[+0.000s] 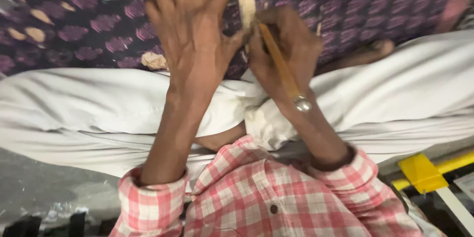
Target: The person sits cross-legged on a patterned mat and repeatedly cuts small rectangular glass pieces using a glass cutter and a wooden straightedge. They score each piece and snap it into smaller fragments, accumulating a pile of cut glass.
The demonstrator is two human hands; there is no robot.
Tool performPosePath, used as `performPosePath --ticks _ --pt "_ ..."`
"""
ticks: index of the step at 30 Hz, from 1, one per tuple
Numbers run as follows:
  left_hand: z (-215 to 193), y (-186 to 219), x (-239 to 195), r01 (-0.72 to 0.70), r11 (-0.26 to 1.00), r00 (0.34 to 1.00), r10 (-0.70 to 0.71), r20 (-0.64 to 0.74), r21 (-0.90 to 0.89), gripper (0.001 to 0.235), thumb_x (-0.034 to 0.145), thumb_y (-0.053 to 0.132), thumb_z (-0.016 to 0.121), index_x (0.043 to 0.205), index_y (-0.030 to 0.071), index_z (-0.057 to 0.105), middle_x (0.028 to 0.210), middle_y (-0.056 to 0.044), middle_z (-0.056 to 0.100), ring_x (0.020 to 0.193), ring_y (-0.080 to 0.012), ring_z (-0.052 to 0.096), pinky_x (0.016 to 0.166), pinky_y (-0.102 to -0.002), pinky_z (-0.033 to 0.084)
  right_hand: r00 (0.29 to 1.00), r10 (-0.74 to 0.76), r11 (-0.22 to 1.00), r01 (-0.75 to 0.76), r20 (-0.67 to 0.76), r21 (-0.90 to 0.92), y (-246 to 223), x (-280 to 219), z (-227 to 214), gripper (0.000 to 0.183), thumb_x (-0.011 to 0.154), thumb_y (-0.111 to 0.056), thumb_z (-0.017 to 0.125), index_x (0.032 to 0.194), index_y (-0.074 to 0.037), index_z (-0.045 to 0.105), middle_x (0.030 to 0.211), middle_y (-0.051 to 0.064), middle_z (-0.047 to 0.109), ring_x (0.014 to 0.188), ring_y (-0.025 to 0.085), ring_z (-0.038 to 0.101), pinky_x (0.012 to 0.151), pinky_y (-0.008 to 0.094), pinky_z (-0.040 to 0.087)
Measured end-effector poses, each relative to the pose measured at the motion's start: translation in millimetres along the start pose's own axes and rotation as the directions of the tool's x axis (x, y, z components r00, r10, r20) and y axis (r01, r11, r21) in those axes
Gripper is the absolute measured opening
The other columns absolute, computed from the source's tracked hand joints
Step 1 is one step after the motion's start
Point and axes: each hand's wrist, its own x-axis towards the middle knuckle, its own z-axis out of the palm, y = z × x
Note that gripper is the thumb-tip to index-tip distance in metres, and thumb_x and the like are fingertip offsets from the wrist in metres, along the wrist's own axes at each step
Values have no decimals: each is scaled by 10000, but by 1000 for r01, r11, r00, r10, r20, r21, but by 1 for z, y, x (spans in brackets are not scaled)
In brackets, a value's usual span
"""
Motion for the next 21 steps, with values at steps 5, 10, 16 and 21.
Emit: performPosePath --ticks 5,10,16,21 --pt "2 4 -5 -43 997 988 33 -151 -67 1021 667 414 961 1528 178 466 1373 -245 442 1257 -406 435 933 -569 416 997 -14 974 30 -74 226 -3 5 -18 141 1019 -91 765 1073 -20 656 980 85 737 818 185 743 704 305 598" --pt "4 -10 -27 193 525 854 -505 -121 -829 554 901 315 763 1395 209 535 1155 -44 643 1081 -251 617 968 -417 524 878 478 734 -390 -14 555 2 -1 -43 204 1027 -184 751 999 -10 649 860 63 752 622 76 632 497 237 480" --pt "17 -5 -22 269 882 820 -421 -388 -387 210 826 246 821 896 53 780 1004 -130 670 1024 -368 616 1053 -490 433 978 189 829 -110 -90 548 -10 -17 -32 279 1021 -145 688 1292 -115 627 873 62 690 710 123 605 613 270 472" --pt "16 -2 -9 409 732 735 -618 -278 -545 232 716 295 857 755 81 779 927 -124 706 961 -366 653 853 -455 499 981 -101 989 117 -163 92 -21 -6 -4 485 803 -207 930 1013 -21 534 849 162 679 740 333 699 636 416 536"
